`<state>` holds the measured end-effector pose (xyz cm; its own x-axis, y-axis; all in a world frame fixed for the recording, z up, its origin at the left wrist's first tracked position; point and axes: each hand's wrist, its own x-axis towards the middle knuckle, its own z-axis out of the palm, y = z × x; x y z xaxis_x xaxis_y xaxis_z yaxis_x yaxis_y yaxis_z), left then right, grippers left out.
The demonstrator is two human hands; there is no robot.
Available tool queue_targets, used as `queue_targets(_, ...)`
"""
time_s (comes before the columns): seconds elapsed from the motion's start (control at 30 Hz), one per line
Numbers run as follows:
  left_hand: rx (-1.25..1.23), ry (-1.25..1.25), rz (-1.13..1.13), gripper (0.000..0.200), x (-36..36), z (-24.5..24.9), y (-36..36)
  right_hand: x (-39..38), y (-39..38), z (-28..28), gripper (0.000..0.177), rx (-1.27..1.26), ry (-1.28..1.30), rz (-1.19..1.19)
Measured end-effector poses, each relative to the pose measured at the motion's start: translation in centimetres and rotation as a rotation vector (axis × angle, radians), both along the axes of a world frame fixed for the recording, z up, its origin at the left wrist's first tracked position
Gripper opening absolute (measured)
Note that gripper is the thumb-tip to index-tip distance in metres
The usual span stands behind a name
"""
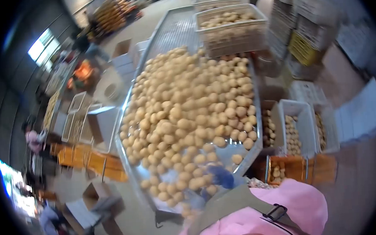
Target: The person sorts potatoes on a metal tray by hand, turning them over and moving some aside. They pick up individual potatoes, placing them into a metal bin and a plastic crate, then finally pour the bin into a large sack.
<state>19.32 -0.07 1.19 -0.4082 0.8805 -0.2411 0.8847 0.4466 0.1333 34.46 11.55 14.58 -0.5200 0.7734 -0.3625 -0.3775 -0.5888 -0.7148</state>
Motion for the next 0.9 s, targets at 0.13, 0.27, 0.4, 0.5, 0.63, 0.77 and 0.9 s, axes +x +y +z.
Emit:
queue_targets(0.13, 0.046, 0.058, -0.026, 0.071, -0.2, -0.2, -0.5, -0.1, -1.7, 10.6, 0.030, -0.217, 0.161, -0.071)
queue_targets(0.27, 0.094, 0.098, -0.020, 0.072, -0.2, -0.4, -0.5, 1.1, -0.3, 4.5, 0.031, 0.044, 0.147, -0.005)
queue_targets(0.4, 0.134, 0.131, -0.016, 0.072, -0.3, -0.4, -0.6, 1.8, -2.8, 1.9, 0.035, 0.297, -0.038, -0.111)
queue_targets(0.5, 0.171, 0.159, -0.020, 0.073, -0.5, -0.5, -0.8, 2.7, -3.8, 0.4, 0.056, 0.153, 0.056, -0.168)
queue_targets(0.63, 0.201, 0.200, -0.050, 0.074, -1.3, -0.9, -1.0, 3.5, -4.1, -1.7, 0.048, 0.340, -0.058, -0.258)
queue_targets(0.77, 0.241, 0.203, -0.057, 0.075, -1.4, -0.5, -1.2, 4.0, -4.6, 0.3, 0.031, 0.052, 0.096, -0.342)
queue_targets(0.9, 0.239, 0.234, -0.068, 0.076, -1.4, -0.2, -1.1, 5.9, -4.6, -2.4, 0.038, -0.024, 0.064, -0.663)
